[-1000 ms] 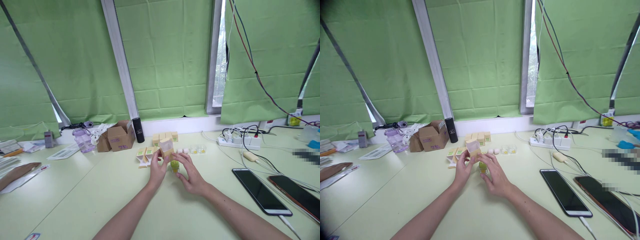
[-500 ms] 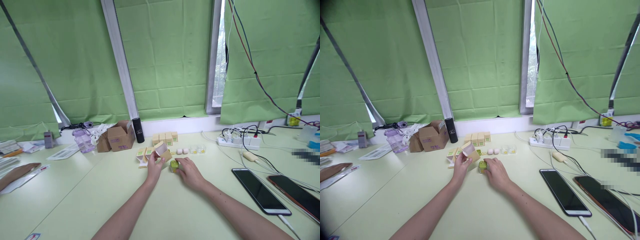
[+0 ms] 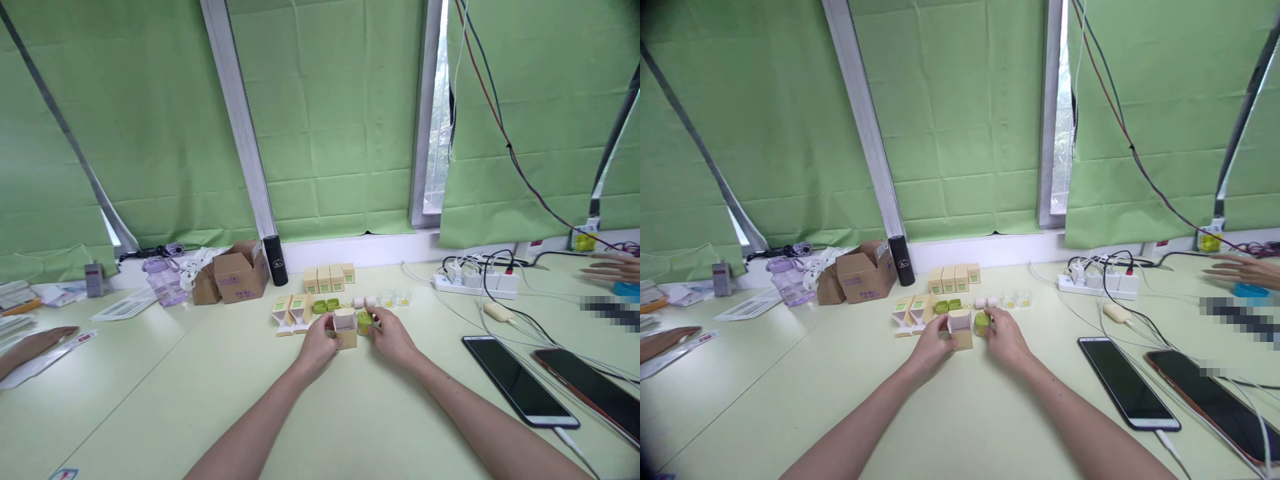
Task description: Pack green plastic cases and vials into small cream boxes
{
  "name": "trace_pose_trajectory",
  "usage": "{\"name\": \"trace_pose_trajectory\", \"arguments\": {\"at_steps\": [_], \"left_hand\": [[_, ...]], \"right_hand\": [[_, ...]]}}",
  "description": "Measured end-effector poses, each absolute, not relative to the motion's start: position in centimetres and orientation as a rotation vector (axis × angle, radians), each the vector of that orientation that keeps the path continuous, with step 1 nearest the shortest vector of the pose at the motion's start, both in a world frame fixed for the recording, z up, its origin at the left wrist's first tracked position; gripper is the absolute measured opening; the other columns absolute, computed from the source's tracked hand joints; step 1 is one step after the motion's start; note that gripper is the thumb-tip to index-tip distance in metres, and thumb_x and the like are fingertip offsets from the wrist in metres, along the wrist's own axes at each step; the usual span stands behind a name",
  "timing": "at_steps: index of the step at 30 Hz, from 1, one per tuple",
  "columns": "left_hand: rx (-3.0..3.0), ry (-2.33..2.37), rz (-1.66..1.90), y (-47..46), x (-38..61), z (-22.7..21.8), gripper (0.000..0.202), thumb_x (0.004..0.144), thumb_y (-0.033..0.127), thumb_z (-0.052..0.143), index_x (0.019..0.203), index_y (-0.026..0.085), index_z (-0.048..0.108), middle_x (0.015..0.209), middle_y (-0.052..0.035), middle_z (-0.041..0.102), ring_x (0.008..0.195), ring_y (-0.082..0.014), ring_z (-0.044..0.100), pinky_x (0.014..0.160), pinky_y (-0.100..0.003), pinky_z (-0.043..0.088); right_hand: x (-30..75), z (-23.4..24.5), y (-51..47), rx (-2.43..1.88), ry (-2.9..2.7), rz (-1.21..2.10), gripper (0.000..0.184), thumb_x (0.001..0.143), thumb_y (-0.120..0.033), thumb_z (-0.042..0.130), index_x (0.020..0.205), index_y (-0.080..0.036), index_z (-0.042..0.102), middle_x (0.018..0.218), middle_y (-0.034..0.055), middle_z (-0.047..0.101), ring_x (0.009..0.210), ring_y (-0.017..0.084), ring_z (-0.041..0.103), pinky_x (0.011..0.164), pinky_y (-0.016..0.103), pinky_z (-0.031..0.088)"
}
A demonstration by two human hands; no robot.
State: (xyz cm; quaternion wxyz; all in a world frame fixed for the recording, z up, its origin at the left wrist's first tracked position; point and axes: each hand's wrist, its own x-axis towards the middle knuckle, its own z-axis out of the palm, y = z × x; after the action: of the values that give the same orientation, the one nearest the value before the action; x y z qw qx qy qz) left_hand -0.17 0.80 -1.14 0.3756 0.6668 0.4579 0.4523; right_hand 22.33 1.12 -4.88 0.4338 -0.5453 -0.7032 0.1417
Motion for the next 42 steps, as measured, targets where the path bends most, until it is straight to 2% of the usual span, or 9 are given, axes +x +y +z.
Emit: {"name": "trace_pose_trajectory", "arguments": {"at_steps": [4,7,11,15,22,27,30,37,42], "left_hand": [[1.712,1.139,1.123,0.6,-0.2,-1.0,0.056,0.057,-0.002,0.065,0.109,0.018,0.072,0.114,-0.0113,0.076,0.108,-0.0305,0.069,0.096,-0.043,0.053],[1.694,1.086,1.222,0.5,-0.2,-1.0,0.057,0.063,0.003,0.071,0.117,0.021,0.066,0.122,-0.0115,0.072,0.117,-0.0293,0.066,0.101,-0.043,0.051],[1.733,1.017,1.449,0.2,-0.1,-0.4,0.032,0.082,0.021,0.071,0.111,0.023,0.059,0.122,-0.0097,0.067,0.119,-0.0254,0.065,0.105,-0.043,0.050],[1.859,1.006,1.558,0.1,-0.1,0.0,0.009,0.089,0.026,0.066,0.095,0.021,0.062,0.111,-0.0098,0.067,0.115,-0.0248,0.064,0.105,-0.042,0.049],[1.796,1.074,1.520,0.5,0.2,-0.3,0.022,0.092,0.036,0.066,0.100,0.019,0.076,0.111,-0.0128,0.075,0.110,-0.0268,0.069,0.102,-0.043,0.052],[1.600,1.047,1.480,0.8,-0.1,-0.5,0.035,0.084,0.033,0.071,0.115,0.018,0.076,0.126,-0.0138,0.075,0.116,-0.0274,0.069,0.107,-0.045,0.050],[1.482,1.009,1.452,1.1,-0.4,-0.5,0.042,0.077,0.028,0.073,0.117,0.017,0.077,0.127,-0.0138,0.075,0.115,-0.0282,0.069,0.107,-0.045,0.049],[1.267,0.990,1.407,1.7,-0.7,-0.5,0.048,0.062,0.019,0.065,0.106,0.018,0.083,0.106,-0.0097,0.079,0.107,-0.0295,0.070,0.099,-0.044,0.051],[1.178,0.949,1.411,2.1,-0.7,-0.7,0.051,0.054,0.016,0.057,0.097,0.018,0.085,0.102,-0.0104,0.079,0.102,-0.0282,0.069,0.086,-0.038,0.052]], "right_hand": [[22.4,-4.8,1.1,-1.368,-1.789,0.372,0.048,0.080,-0.011,0.059,0.127,-0.017,0.067,0.122,0.0137,0.072,0.115,0.030,0.067,0.101,0.048,0.054],[22.4,-4.6,1.0,-1.377,-1.805,0.362,0.047,0.080,-0.010,0.059,0.126,-0.017,0.066,0.122,0.0139,0.072,0.115,0.030,0.067,0.101,0.048,0.054],[22.4,-4.3,1.0,-1.364,-1.791,0.359,0.047,0.079,-0.009,0.061,0.124,-0.019,0.067,0.119,0.0121,0.073,0.114,0.029,0.068,0.100,0.046,0.055],[22.4,-4.3,1.0,-1.371,-1.798,0.369,0.047,0.079,-0.009,0.061,0.125,-0.018,0.067,0.119,0.0123,0.073,0.114,0.030,0.068,0.099,0.046,0.055],[22.5,-4.6,1.1,-1.357,-1.793,0.370,0.049,0.079,-0.011,0.062,0.127,-0.019,0.067,0.122,0.0122,0.072,0.116,0.030,0.066,0.097,0.045,0.055],[22.5,-4.2,0.9,-1.368,-1.810,0.346,0.049,0.080,-0.014,0.062,0.128,-0.019,0.067,0.124,0.0122,0.072,0.114,0.030,0.067,0.100,0.046,0.054],[22.4,-3.9,0.6,-1.368,-1.802,0.349,0.044,0.082,-0.018,0.063,0.126,-0.020,0.068,0.122,0.0117,0.073,0.112,0.029,0.068,0.100,0.046,0.053],[22.3,-3.4,0.4,-1.388,-1.804,0.371,0.042,0.084,-0.019,0.063,0.125,-0.019,0.069,0.116,0.0118,0.074,0.106,0.028,0.069,0.096,0.042,0.054],[22.4,-3.3,0.4,-1.423,-1.830,0.386,0.043,0.086,-0.017,0.061,0.129,-0.018,0.067,0.109,0.0115,0.074,0.098,0.026,0.070,0.088,0.037,0.054]]}}
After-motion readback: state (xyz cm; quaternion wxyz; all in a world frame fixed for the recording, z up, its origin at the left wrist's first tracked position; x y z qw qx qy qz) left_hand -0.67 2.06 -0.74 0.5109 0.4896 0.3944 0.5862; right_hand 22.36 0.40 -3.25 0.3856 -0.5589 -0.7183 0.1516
